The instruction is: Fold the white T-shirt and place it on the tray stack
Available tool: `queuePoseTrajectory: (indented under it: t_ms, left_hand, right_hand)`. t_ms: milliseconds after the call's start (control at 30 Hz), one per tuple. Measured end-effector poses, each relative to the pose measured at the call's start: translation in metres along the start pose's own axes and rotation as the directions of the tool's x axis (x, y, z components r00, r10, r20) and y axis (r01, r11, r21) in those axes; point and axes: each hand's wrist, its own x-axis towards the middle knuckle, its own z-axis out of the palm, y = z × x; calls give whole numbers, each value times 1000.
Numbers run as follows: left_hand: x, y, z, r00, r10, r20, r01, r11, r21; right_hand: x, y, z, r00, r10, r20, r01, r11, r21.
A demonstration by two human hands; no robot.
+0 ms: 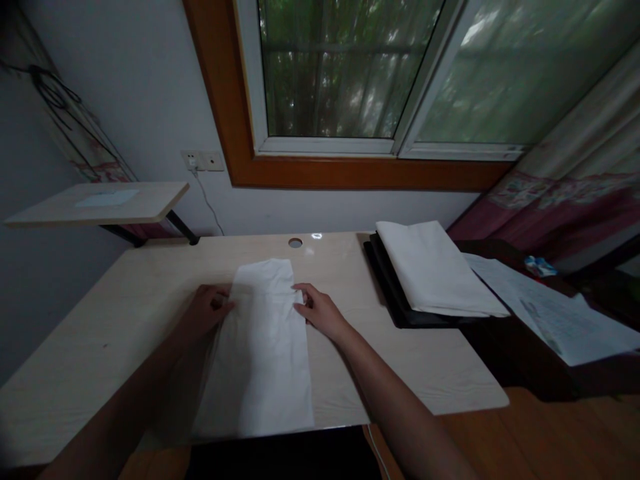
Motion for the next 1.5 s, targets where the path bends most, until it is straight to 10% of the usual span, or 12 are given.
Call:
queuePoseTrajectory:
  t_ms: [733, 1200, 1500]
  left_hand:
    - [-4, 5, 3, 996, -69, -52, 51, 955, -293]
    - [-6, 15, 4, 998, -66, -22, 55, 941, -334]
    - [-5, 14, 6, 989, -88, -122, 37, 927, -372]
  right_hand:
    - [-2, 6, 5, 995, -46, -85, 45, 999, -10]
    - [-1, 4, 9, 911, -381, -160, 239, 800, -550]
    - [5, 6, 8, 895, -385, -224, 265, 864, -428]
